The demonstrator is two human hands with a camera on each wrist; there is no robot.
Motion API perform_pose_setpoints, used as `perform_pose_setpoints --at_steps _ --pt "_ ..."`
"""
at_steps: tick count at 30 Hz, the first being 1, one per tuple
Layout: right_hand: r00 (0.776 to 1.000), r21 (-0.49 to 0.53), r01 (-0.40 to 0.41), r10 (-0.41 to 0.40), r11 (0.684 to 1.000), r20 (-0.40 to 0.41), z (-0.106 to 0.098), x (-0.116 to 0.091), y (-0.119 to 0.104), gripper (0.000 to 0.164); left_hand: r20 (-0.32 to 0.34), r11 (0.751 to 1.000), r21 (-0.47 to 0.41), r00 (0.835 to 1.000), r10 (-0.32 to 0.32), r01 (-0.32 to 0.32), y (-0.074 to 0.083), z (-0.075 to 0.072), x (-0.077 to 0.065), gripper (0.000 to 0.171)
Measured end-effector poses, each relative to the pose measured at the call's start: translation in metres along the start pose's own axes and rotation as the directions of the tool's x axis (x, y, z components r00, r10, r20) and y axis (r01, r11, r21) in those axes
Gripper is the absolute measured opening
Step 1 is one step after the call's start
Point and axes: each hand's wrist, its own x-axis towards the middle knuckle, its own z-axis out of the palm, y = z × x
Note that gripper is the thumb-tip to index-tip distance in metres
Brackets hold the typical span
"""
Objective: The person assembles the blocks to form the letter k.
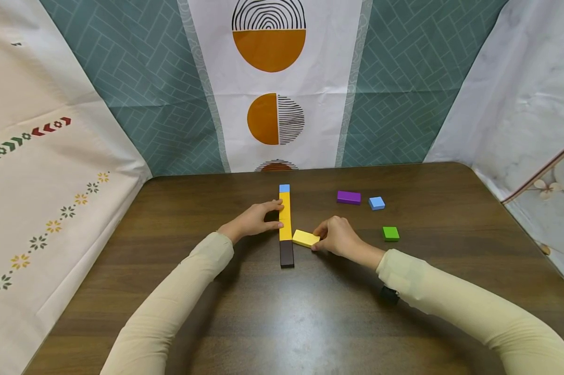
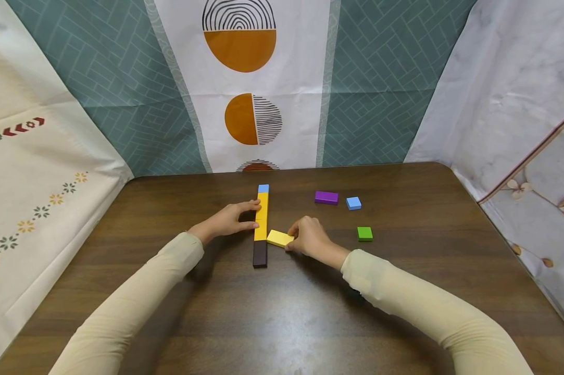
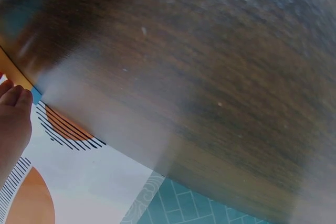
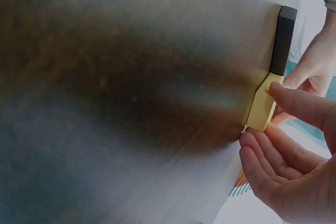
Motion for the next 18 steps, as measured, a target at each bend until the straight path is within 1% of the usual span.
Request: perform_pose_setpoints --at_steps 5,10,18 --pt "1.000 -0.002 0.005 -0.005 1.000 0.004 -0.001 0.000 0.000 0.029 0.003 1.000 -0.002 1.000 -0.003 0.003 -0.001 0.000 0.001 0.064" --pt "1.000 -0.007 -0.011 0.011 1.000 0.027 -0.004 0.001 0.000 0.033 0.006 1.000 -0.001 1.000 -0.012 0.012 -0.001 0.000 0.001 0.064" --pt "0.998 0.070 -0.063 0.061 0.996 0.033 -0.026 0.005 0.002 0.042 0.009 1.000 -0.003 1.000 -0.009 0.009 0.001 0.000 0.001 0.064"
